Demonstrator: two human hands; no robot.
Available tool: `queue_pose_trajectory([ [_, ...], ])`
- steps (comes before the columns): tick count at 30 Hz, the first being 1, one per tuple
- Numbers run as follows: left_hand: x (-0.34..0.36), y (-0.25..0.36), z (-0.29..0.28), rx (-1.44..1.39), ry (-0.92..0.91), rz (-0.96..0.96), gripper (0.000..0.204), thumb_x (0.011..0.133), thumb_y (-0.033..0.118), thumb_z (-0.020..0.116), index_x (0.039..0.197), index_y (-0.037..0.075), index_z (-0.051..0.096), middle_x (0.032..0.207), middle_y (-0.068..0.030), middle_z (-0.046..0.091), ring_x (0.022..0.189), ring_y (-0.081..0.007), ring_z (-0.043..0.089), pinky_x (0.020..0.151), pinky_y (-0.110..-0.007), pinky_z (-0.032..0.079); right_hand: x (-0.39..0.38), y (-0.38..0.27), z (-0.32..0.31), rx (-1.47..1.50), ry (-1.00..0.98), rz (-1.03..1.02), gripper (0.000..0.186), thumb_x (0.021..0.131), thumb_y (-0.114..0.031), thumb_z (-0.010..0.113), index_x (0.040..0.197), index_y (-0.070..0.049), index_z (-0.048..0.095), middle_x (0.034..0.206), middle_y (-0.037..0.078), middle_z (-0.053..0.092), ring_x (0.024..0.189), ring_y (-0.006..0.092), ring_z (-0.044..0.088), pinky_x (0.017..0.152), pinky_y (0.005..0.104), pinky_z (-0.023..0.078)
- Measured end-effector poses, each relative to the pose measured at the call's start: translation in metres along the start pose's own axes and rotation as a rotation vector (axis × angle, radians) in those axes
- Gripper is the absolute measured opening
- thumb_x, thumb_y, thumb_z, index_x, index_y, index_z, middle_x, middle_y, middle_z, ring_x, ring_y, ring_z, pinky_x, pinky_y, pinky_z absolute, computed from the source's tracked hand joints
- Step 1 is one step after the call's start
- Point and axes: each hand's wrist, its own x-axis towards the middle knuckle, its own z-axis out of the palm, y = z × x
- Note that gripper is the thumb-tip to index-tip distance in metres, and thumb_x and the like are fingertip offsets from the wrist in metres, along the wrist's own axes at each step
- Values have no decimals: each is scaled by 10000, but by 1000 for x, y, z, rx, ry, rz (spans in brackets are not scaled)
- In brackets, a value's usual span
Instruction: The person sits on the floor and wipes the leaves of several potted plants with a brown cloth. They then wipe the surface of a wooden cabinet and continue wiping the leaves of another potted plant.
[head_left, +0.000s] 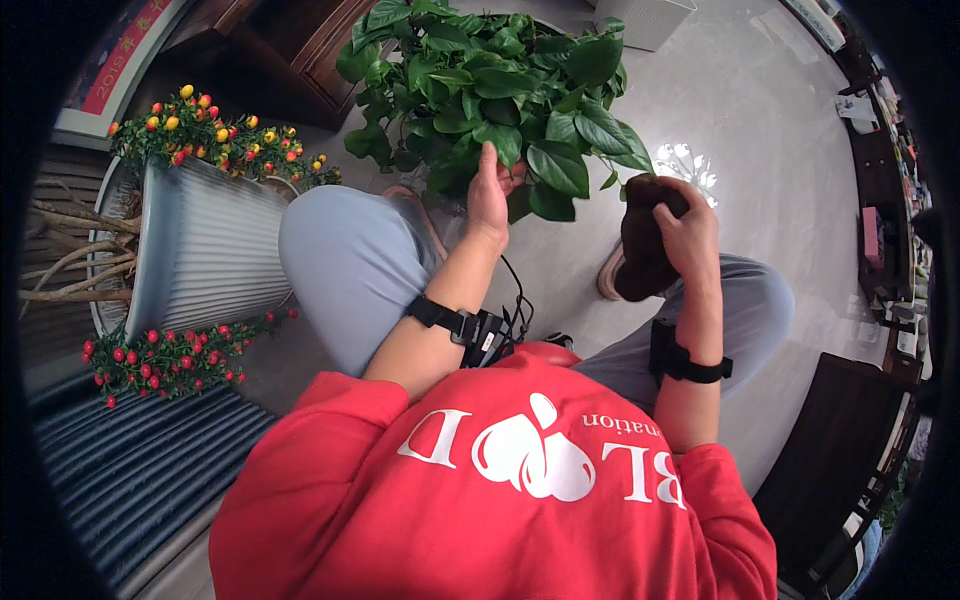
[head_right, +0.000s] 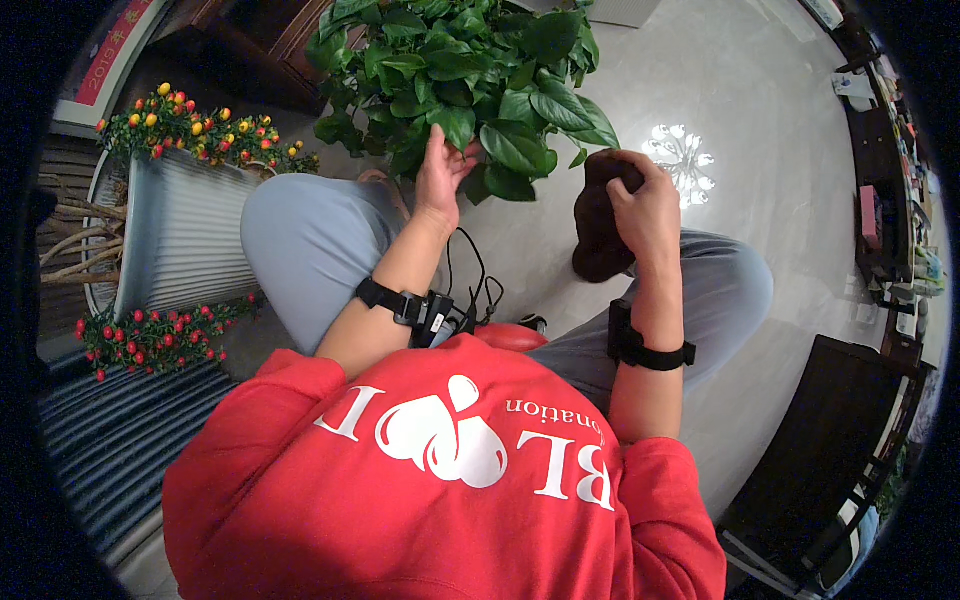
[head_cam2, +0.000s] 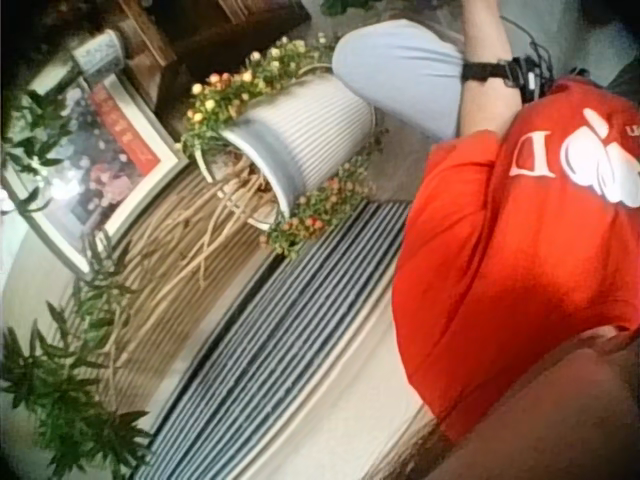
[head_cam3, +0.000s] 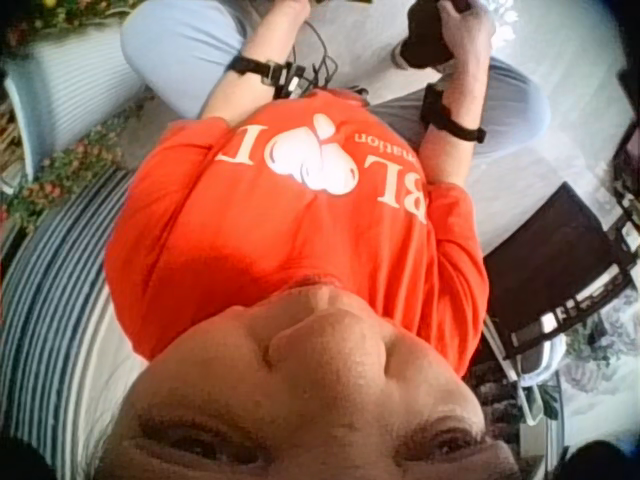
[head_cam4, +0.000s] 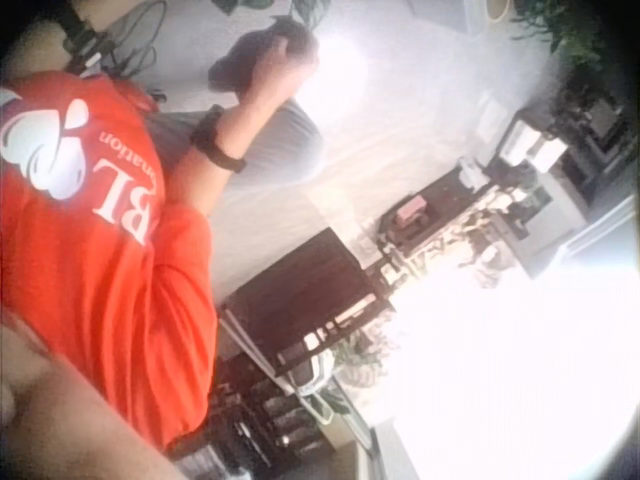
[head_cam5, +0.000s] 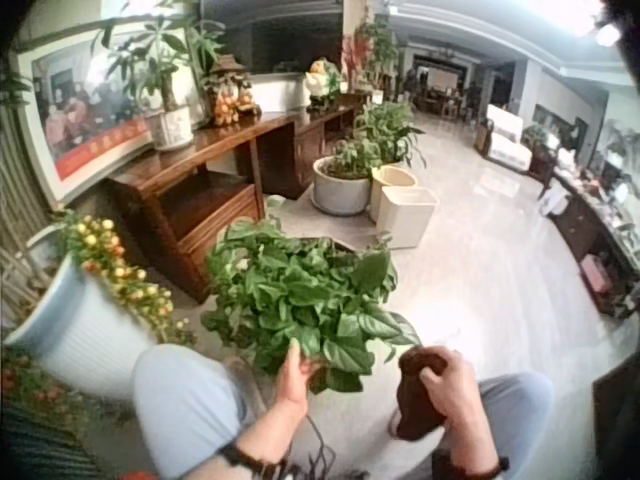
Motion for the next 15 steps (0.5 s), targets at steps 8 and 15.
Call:
queue_pose_trajectory([
  [8, 15, -35, -9, -237, -71, -399, 672, 957, 626, 396, 1270, 53, 557, 1213, -98, 623, 1125, -260, 541, 1071, -384, 362, -19, -19, 31, 281, 186, -249, 357, 777, -64, 648, 1132, -68, 693, 1080, 163, 666, 1004, 300, 653, 916, 368, 508],
  [15, -11, -13, 15, -395, -417, -378, 953, 872, 802, 334, 1454, 51, 409, 1472, -132, 463, 1372, -308, 405, 1148, -432, 299, -22, -34, 94, -46, 45, -489, 410, 766, -130, 693, 1166, -221, 679, 1068, 86, 615, 911, 295, 664, 740, 404, 556],
])
